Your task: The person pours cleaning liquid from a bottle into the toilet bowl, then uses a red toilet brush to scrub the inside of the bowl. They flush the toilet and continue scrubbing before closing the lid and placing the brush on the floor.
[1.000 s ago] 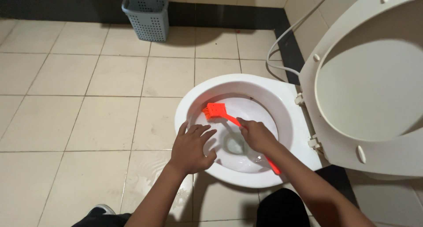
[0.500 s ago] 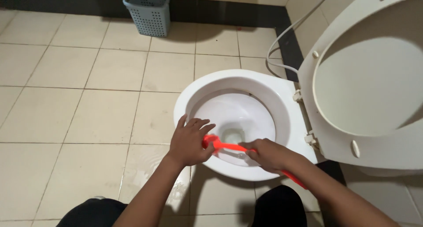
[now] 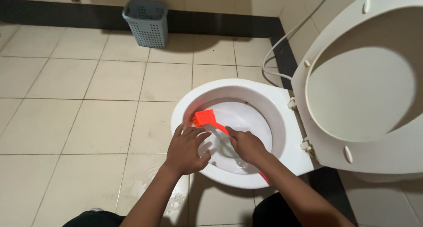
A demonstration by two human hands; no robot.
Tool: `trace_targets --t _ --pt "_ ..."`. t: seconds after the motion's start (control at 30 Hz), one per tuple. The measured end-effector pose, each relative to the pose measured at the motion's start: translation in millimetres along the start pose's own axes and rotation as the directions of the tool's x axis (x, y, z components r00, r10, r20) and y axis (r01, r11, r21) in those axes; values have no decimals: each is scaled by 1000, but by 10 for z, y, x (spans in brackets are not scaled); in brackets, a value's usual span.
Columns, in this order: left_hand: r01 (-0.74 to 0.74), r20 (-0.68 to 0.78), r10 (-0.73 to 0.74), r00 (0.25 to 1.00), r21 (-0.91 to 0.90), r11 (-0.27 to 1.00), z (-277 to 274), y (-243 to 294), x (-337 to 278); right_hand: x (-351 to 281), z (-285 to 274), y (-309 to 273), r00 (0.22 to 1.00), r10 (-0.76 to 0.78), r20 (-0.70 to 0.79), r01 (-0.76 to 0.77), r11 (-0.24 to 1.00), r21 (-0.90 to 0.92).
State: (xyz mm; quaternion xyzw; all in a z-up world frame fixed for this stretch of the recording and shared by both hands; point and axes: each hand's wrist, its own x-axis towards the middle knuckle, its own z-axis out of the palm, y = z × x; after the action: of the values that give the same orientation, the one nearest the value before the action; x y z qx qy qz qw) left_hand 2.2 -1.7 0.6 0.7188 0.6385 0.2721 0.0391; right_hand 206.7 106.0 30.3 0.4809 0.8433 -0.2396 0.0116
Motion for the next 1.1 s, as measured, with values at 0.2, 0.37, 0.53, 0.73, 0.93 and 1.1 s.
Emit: trace_targets --t 0.2,0.37,0.53,0.73,0.93,1.1 --pt "25 18 -25 1000 -17 1000 -4 9 1 -321 8 181 983 -1 183 -1 1000 15" --pt "36 19 -36 999 -11 999 -5 22 -8 -387 -91 -13 983 -22 184 26 1000 -16" --pt "35 40 -34 999 -26 999 -33 9 3 38 117 30 985 -136 -109 128 989 -79" --pt "29 36 -30 999 7 1000 44 -24 -6 252 120 408 991 -104 -87 50 878 -476" --pt "37 54 -38 998 8 999 4 -5 -3 137 307 700 995 -59 85 103 639 -763" --pt "52 57 -52 997 -10 999 -18 14 10 179 310 717 986 -109 129 169 651 -740"
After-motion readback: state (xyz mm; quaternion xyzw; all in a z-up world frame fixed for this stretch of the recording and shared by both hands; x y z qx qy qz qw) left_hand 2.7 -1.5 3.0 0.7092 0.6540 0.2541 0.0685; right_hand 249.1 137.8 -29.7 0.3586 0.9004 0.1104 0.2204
